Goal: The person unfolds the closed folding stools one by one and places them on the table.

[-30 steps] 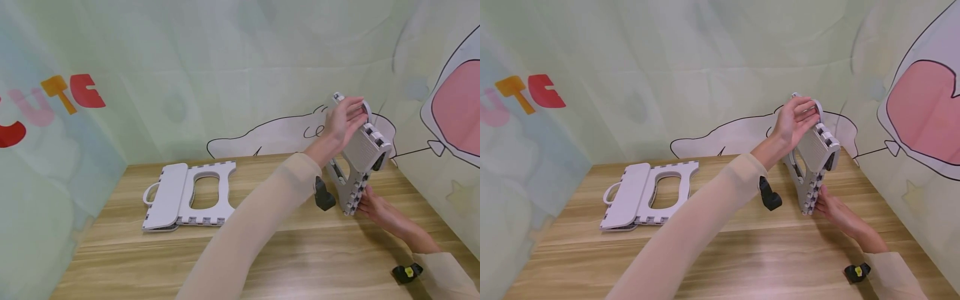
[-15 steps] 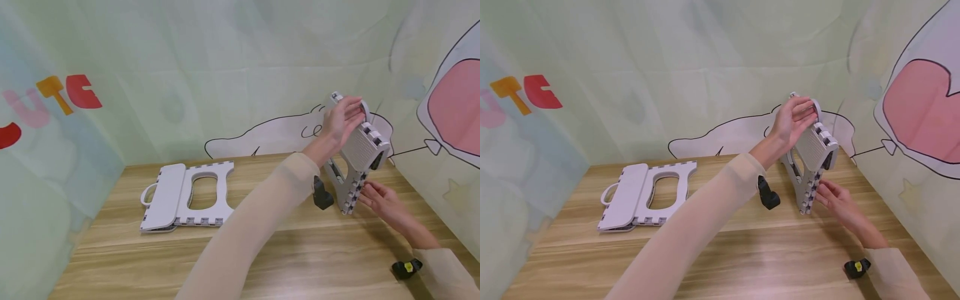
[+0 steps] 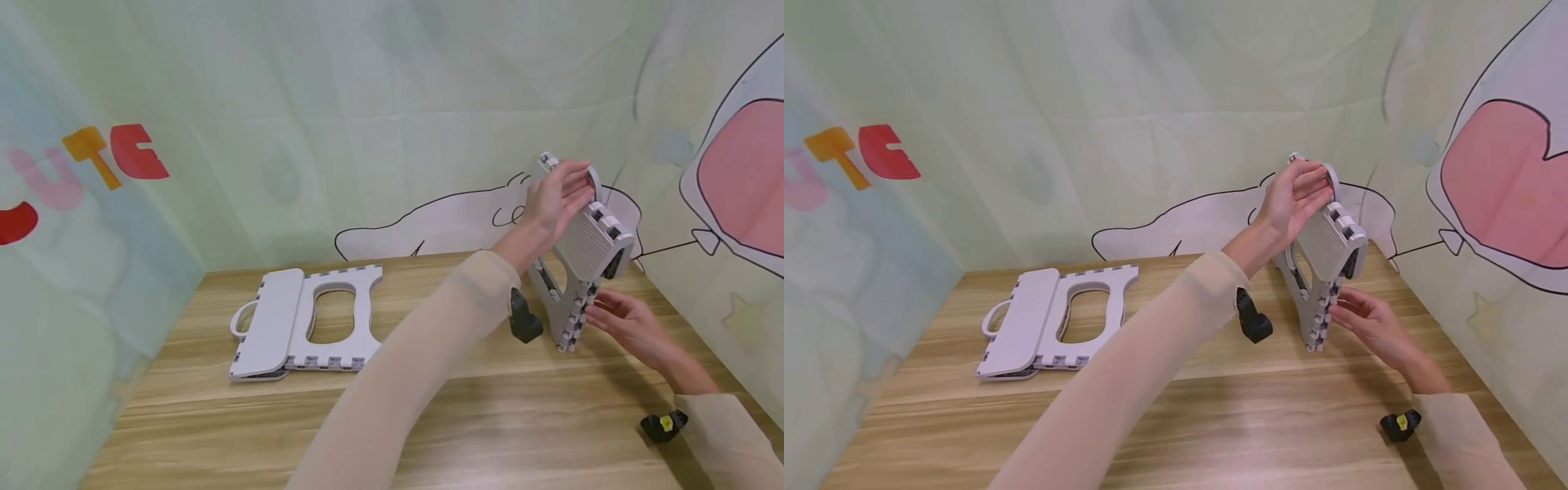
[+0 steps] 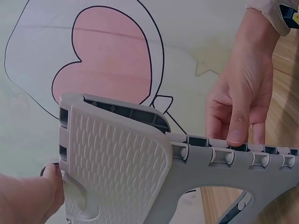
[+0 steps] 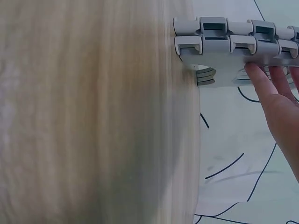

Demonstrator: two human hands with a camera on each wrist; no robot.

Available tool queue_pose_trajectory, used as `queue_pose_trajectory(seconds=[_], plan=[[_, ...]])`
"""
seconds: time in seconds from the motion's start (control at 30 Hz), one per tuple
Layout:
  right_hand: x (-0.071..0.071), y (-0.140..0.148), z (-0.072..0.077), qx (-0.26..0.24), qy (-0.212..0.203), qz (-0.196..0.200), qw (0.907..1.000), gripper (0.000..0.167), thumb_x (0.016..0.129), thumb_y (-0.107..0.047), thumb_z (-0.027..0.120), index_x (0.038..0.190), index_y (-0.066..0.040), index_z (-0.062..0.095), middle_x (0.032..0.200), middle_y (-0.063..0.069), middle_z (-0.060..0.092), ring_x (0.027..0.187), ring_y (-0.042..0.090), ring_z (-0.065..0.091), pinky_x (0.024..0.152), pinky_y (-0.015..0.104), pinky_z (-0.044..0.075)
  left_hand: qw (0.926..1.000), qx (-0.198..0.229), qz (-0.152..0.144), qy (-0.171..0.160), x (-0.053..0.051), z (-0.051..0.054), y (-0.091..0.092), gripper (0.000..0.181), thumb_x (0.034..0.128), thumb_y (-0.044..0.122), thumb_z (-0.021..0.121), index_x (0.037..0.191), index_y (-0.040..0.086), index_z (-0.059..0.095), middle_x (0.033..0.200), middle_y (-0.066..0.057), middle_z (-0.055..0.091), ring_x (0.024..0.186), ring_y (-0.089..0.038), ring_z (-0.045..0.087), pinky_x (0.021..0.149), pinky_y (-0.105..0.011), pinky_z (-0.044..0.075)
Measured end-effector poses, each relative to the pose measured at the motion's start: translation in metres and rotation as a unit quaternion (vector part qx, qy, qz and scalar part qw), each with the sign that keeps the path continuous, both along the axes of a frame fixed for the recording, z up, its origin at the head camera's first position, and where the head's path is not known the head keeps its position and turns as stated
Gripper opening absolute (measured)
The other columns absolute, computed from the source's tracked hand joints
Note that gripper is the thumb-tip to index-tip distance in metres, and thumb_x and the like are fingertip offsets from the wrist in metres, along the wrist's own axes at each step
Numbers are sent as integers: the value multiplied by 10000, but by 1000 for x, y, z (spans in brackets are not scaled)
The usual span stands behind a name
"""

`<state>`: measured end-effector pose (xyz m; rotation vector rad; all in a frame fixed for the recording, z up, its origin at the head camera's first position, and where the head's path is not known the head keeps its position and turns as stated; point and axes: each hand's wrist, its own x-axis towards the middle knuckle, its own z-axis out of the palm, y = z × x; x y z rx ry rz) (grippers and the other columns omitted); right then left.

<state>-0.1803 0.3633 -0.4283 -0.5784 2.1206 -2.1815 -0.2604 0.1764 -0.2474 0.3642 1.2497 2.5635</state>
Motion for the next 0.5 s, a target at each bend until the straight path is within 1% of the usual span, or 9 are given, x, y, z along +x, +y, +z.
queue_pose_trajectory(seconds=[0.17,0.27,0.4,0.5], plan=[[0,0,1,-42,-5,224,9997,471,1017,107,436,1274,-236,630,1232,-80,645,1097,38,617,903,185,512,10000,-67,-3,-10,0,1,-2,339,952,148,582,1187,-87,649,1183,-224,645,1120,-322,625,981,-348,512],[0,1,1,-89,-11,303,9995,472,1017,112,427,1290,-222,619,1251,-74,628,1116,40,607,916,191,508,9999,-156,-28,65,0,2,-4,339,953,139,588,1190,-96,647,1203,-233,640,1137,-320,623,977,-335,513],[-1,4,0,-84,24,376,9993,481,1021,116,409,1306,-216,608,1266,-76,615,1132,37,599,923,197,506,9980,-505,-31,387,0,1,-7,342,940,125,613,1190,-108,643,1231,-226,647,1131,-272,643,934,-281,530],[-2,7,-1,-19,105,424,9990,483,1024,117,396,1319,-211,594,1270,-76,615,1131,37,601,922,203,509,9938,-856,-33,710,1,-1,-9,338,949,134,610,1191,-99,649,1241,-192,660,1109,-227,660,900,-243,538]])
